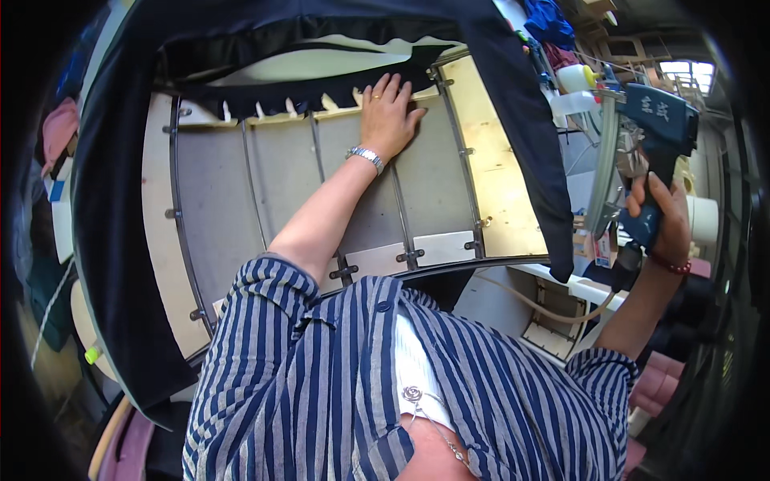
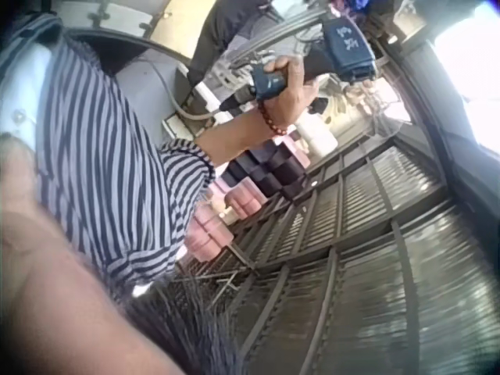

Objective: Upholstering a furniture frame by trimming fabric with scissors and attaching it using a pneumatic staple gun.

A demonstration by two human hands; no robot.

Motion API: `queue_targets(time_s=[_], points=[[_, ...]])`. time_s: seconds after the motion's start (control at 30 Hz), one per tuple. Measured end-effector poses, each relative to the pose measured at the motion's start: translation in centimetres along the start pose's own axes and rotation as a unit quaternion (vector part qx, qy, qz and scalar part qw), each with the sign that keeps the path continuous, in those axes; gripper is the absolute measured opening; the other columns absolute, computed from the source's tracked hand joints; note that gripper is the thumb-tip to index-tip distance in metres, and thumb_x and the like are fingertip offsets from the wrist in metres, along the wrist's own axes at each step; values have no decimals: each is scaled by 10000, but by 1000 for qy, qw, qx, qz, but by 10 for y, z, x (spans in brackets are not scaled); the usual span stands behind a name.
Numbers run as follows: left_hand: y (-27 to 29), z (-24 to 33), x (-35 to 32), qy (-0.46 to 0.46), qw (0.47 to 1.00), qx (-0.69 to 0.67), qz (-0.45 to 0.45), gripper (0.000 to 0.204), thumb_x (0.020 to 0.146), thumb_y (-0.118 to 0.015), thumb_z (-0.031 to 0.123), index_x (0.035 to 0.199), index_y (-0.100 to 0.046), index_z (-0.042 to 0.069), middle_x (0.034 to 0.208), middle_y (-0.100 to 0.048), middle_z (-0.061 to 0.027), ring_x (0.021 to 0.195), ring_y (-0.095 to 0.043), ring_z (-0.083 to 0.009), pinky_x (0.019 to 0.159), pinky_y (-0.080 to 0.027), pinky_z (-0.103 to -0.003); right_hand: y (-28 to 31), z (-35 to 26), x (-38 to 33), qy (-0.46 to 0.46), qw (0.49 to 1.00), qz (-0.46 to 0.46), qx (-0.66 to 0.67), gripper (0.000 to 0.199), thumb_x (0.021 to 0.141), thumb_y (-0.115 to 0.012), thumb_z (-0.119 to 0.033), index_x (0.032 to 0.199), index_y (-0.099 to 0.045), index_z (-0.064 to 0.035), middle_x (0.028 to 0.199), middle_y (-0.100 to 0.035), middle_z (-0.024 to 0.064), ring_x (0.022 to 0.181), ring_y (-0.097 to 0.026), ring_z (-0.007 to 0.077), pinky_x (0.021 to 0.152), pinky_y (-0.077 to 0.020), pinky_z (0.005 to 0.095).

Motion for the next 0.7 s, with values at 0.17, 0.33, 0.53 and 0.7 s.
queue_targets(time_s=[0.17,0.33,0.53,0.7], points=[[-3,6,1,-27,999,25,-12,468,796,-644,256,1186,-561,12,1303,-501,-172,1258,-401,-320,1044,-295,-467,69,39,21,10,992,100,-81,196,887,-605,-200,942,-532,-27,673,-527,21,561,-530,112,528,-414,228],[2,10,-1,-41,998,33,-21,435,794,-629,176,1171,-556,-28,1289,-512,-188,1234,-425,-328,1047,-309,-430,79,138,88,-81,989,112,52,199,813,-654,-171,900,-558,-20,658,-568,42,532,-568,138,494,-476,258],[6,8,-5,-37,999,13,-36,400,790,-610,100,1160,-560,-42,1277,-517,-207,1204,-447,-348,1032,-343,-413,26,234,186,-46,998,40,2,164,758,-601,-71,891,-573,21,682,-584,70,548,-588,160,540,-518,297],[6,7,-6,-37,998,8,-40,379,766,-593,44,1135,-579,-41,1259,-532,-207,1183,-465,-352,1012,-372,-408,-16,260,263,73,939,137,-306,421,719,-610,-251,1059,-562,-7,932,-648,232,895,-627,380,793,-491,437]])
Point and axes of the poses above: each hand's wrist, its own x-axis towards the middle knuckle, its own y-axis out of the back of the hand, z = x × y, the point moved 5 cm from there along x, towards the middle knuckle
